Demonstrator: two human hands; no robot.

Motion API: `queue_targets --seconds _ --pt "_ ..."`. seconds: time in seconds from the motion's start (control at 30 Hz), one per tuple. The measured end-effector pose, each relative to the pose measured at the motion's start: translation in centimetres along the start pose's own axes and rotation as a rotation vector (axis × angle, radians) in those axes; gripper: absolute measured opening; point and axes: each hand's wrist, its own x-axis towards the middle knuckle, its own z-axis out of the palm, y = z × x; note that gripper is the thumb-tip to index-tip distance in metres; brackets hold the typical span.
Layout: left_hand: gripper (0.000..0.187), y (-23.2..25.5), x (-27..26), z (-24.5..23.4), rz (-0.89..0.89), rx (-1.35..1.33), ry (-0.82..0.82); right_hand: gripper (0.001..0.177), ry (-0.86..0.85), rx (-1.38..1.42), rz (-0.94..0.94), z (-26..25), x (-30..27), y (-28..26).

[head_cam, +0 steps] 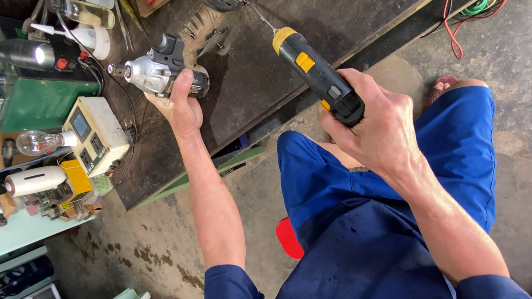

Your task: The person uses a yellow and black electric screwdriver to remove screws from a silver and black impact wrench. They place the screws on the workbench, then detach the battery pack from the impact wrench and set it aside.

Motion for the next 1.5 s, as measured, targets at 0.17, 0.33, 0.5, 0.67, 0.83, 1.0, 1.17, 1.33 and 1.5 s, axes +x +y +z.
queue_targets --seconds 0.17,0.33,0.5,0.67,0.83,1.0,1.17,1.33,1.5 --pt "0.054 -0.4 -0.3 -0.1 0.007 -0.014 0.003 0.047 0.024 -0.007 -0.033 -0.7 -0.8 -0.7" --pt "0.057 -2.1 -0.5 -1.6 0.030 -0.010 0.023 0.046 0.018 0.012 -0.001 -2.1 -1.1 -3.0" --pt "0.085 -4.6 -0.7 -4.1 -0.112 -0.105 0.022 0.041 -0.097 -0.121 0.042 -3.4 -0.6 -5.7" --pt "0.085 -5.2 -1.0 -4.5 -0.131 -0.111 0.047 0.040 -0.096 -0.085 -0.017 -3.0 0.3 -5.8" --pt "0.076 -4.9 -0.7 -3.9 -0.101 -0.111 0.046 0.041 -0.084 -0.053 -0.064 -1.9 1.1 -5.3" --pt "0.072 -4.4 -0.7 -3.5 -0.105 -0.131 0.030 0.040 -0.053 -0.034 -0.042 -1.7 0.9 -5.4" --pt "0.074 -4.6 -0.8 -4.0 -0.095 -0.108 -0.006 0.039 -0.067 -0.040 0.056 -2.0 1.9 -5.7" --pt "0.088 -5.6 -1.1 -4.7 -0.120 -0.145 0.020 0.036 -0.106 0.085 0.172 -1.6 4.1 -6.6" --pt "0.096 -5.5 -1.2 -5.0 -0.181 -0.153 0.041 0.038 -0.132 0.031 0.146 -1.6 3.9 -6.3"
